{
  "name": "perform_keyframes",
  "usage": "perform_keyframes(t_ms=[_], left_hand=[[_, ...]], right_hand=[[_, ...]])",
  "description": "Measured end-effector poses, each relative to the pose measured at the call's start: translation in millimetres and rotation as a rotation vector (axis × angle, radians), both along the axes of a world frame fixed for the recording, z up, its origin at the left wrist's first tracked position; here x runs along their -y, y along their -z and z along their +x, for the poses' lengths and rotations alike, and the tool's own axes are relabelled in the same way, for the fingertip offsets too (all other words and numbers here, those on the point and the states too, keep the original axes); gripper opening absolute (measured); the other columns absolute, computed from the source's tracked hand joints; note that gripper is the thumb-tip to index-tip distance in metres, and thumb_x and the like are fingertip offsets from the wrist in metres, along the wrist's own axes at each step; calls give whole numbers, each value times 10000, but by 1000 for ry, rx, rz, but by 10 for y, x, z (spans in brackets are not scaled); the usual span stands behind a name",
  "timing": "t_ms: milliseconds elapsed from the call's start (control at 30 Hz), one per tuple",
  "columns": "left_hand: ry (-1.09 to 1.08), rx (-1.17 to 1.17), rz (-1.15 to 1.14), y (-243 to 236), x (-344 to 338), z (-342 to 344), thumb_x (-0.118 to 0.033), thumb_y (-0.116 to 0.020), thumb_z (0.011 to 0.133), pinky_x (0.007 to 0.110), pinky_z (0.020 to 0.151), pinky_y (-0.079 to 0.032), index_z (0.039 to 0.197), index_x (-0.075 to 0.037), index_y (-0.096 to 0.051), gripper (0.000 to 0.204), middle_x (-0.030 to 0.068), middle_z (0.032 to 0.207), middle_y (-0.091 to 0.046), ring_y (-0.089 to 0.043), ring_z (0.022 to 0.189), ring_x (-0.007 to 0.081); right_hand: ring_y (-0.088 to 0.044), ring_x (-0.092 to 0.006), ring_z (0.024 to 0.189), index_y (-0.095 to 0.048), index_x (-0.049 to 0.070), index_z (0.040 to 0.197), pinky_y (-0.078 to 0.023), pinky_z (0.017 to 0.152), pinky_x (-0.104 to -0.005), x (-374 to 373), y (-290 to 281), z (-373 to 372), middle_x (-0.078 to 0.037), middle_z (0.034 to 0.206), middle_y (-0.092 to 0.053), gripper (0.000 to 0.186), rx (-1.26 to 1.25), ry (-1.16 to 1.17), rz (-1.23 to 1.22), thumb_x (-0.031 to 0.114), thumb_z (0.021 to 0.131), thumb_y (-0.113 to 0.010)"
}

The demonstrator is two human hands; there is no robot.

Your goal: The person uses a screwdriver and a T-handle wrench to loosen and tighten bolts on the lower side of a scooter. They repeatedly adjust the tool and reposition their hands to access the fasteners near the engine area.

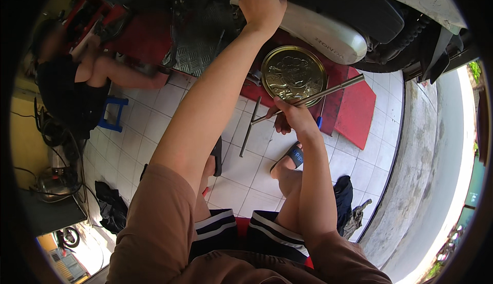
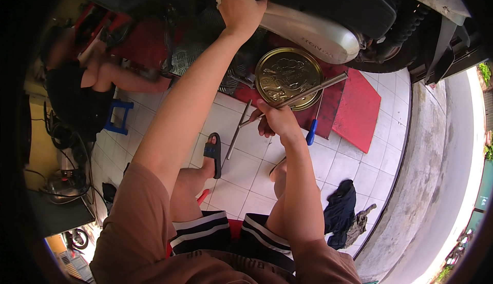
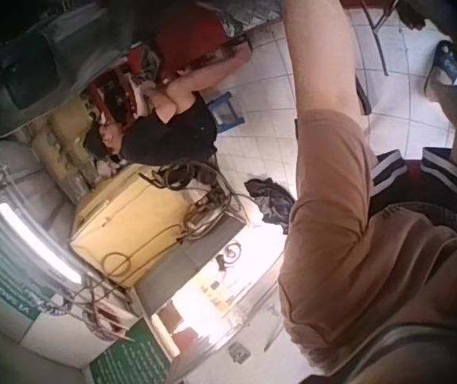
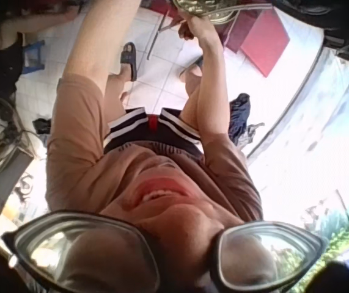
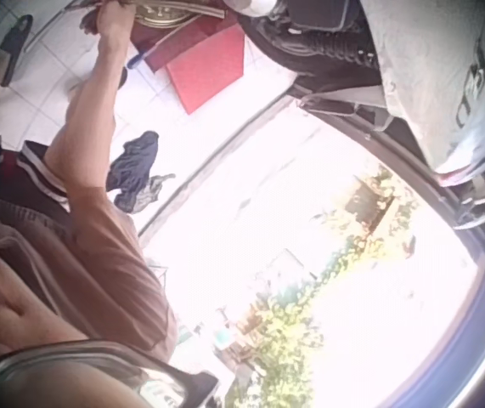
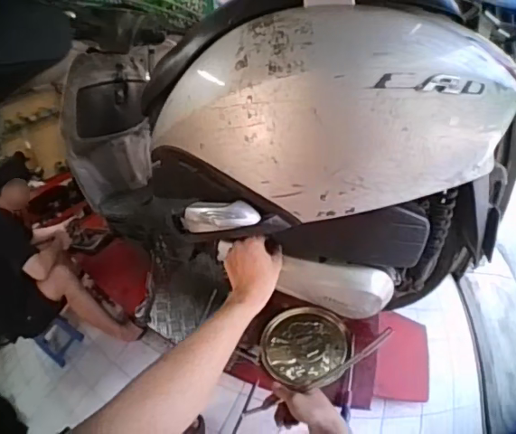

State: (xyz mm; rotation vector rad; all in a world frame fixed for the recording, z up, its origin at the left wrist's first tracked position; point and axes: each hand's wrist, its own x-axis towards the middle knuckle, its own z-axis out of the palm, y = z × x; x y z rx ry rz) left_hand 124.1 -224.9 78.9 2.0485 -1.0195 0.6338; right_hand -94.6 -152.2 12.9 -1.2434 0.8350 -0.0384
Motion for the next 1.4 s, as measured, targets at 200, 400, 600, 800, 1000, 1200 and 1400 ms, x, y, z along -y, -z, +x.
perform_keyframes(t_ms=[200, 400, 600, 800, 1000, 1200, 1400], left_hand=[[228, -107, -271, 230, -335, -303, -207, -690, 818, 333, 507, -490, 818, -77, -731, 137, 66, 565, -639, -634, 500, 232], [328, -529, 5, 1008, -436, -677, -220, -685, 827, 394, 584, -516, 803, -72, -726, 155, 101, 650, -669, -656, 616, 313], [505, -885, 439, 1537, -756, -444, -463, -536, 958, 286, 691, -541, 1295, 27, -541, 594, 129, 864, -724, -678, 696, 172], [745, -1099, 744, 1002, -1896, -904, -613, -210, 1000, 343, 683, -481, 846, 8, -701, 806, 91, 670, -676, -628, 701, 207], [907, -576, 269, 746, -2657, -1395, -451, -499, 916, 414, 643, -440, 650, -49, -545, 485, 111, 576, -531, -558, 589, 322], [659, -386, 230, 561, -2665, -1340, -443, -648, 856, 378, 516, -467, 736, -28, -558, 442, 107, 594, -564, -584, 542, 297], [513, -304, 191, 450, -2790, -772, -391, -664, 859, 375, 525, -467, 752, -27, -534, 401, 98, 596, -543, -588, 562, 276]], right_hand=[[-474, -112, 366, -692, 18, 764, -363, 389, -249, 128, -26, -139, -69, 463, -537, 464, -75, -64, -30, 314, 1006, -429], [-479, -108, 366, -690, 16, 749, -367, 377, -248, 94, -22, -137, -73, 468, -553, 445, -69, -132, -36, 325, 989, -477], [-477, -106, 356, -689, 17, 735, -368, 373, -241, 18, -124, -50, -71, 448, -543, 421, -44, -232, -45, 311, 973, -505], [-474, -97, 372, -606, 31, 657, -315, 339, -229, 186, -203, -234, -57, 553, -581, 399, 132, -141, 7, 295, 955, -577], [-331, -62, 380, -528, 62, 668, -239, 364, -230, 50, -214, 15, -9, 510, -460, 393, 376, -240, 29, 314, 967, -568], [-222, -60, 397, -428, 100, 694, -187, 401, -235, -118, -200, 666, 46, 484, -291, 433, 727, -204, 280, 394, 1009, -480], [-198, -59, 420, -419, 113, 762, -174, 416, -251, -353, -196, 1205, 61, 500, -263, 389, 741, 28, 277, 387, 1039, -404]])
